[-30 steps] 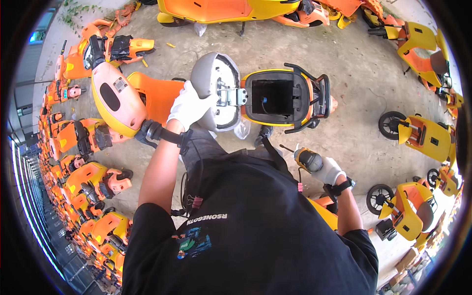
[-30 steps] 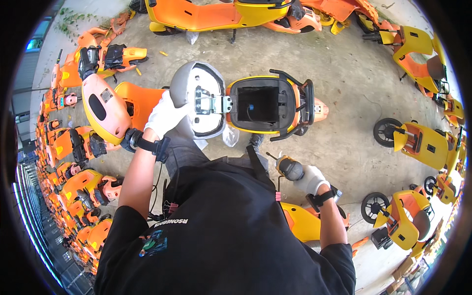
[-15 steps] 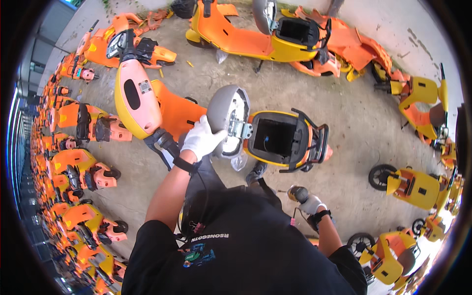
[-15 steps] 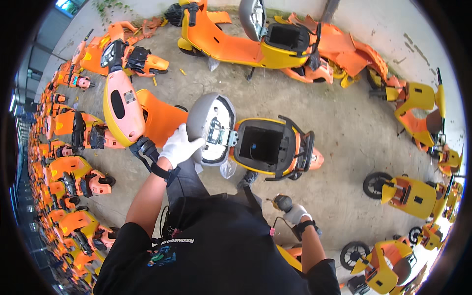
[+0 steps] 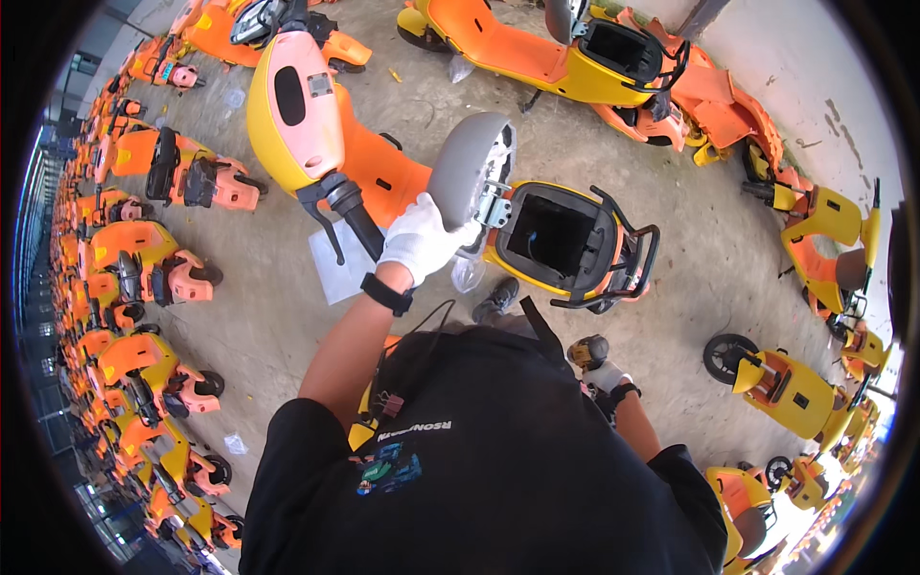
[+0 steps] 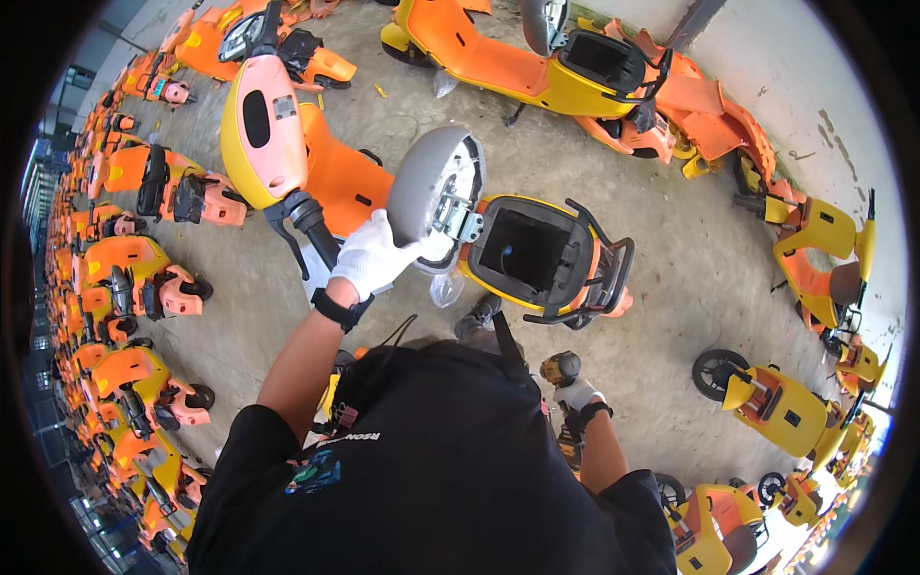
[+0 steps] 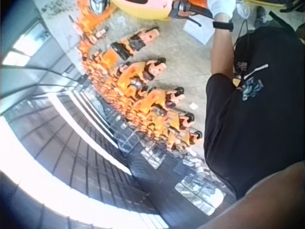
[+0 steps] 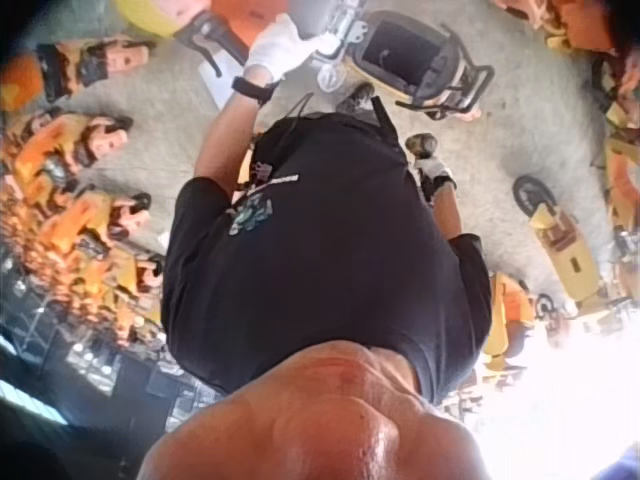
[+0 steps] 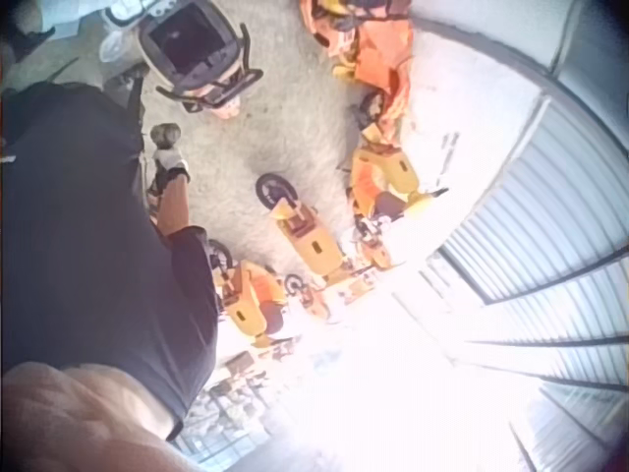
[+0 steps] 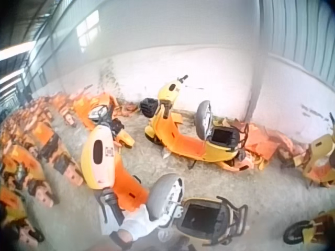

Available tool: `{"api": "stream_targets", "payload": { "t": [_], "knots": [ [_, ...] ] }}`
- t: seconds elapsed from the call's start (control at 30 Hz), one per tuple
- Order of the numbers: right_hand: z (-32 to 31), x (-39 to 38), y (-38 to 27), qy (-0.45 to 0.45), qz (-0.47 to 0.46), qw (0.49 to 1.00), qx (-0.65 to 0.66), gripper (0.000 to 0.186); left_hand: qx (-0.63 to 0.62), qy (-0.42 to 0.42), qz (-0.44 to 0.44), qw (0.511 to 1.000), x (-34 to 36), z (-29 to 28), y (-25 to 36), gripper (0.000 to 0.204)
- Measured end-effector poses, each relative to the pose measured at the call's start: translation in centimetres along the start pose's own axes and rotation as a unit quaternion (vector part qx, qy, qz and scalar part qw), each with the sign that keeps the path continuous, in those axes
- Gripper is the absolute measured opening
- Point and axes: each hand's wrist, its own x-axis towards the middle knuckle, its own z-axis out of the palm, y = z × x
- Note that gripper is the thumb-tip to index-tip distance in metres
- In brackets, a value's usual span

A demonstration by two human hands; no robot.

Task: The person unscrews fasteners from a scooter panel with a power tool, removes the panel, and then aligns a new seat assembly over the frame before securing it with the tool.

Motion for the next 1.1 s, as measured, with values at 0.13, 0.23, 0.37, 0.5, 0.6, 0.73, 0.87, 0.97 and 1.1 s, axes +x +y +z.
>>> {"api": "stream_targets", "payload": {
  "t": [0.13, 0.23, 0.37, 0.5, 0.6, 0.73, 0.87, 0.97, 1.1],
  "knots": [
    [-1.1, -0.6, 2.9, -0.005, -0.006, 0.983, 0.185, 0.018, -0.046, -0.009, 0.038, 0.998, -3.3, 0.5, -0.6, 0.060],
    [-2.8, -3.5, 2.3, 0.013, -0.018, 0.958, 0.287, 0.024, -0.101, -0.054, 0.063, 0.991, -7.1, 1.9, -2.5, 0.047],
    [-4.9, -7.0, 2.8, 0.041, -0.078, 0.946, 0.312, 0.027, -0.121, -0.087, 0.063, 0.987, -11.1, 4.8, -6.6, 0.038],
    [-5.6, -10.3, 4.3, 0.080, -0.100, 0.926, 0.356, 0.031, -0.157, -0.116, -0.005, 0.981, -12.7, 10.7, -12.6, 0.041],
    [-6.0, -10.4, 6.4, 0.103, -0.101, 0.934, 0.326, 0.033, -0.244, -0.175, -0.106, 0.948, -14.1, 13.0, -14.8, 0.039],
    [-6.6, -8.5, 9.5, 0.123, -0.073, 0.956, 0.256, 0.028, -0.532, -0.125, -0.236, 0.804, -14.4, 19.2, -17.5, 0.031],
    [-8.7, -3.6, 17.2, 0.134, -0.009, 0.960, 0.245, 0.024, -0.585, -0.084, -0.332, 0.735, -14.6, 25.5, -19.1, 0.034],
    [-11.4, -0.7, 24.4, 0.056, -0.039, 0.979, 0.194, 0.019, -0.528, -0.125, -0.320, 0.777, -15.4, 30.3, -19.7, 0.036],
    [-11.7, 0.3, 25.7, 0.131, 0.043, 0.942, 0.306, 0.018, -0.503, -0.105, -0.458, 0.725, -17.0, 30.5, -17.0, 0.037]
  ]
}}
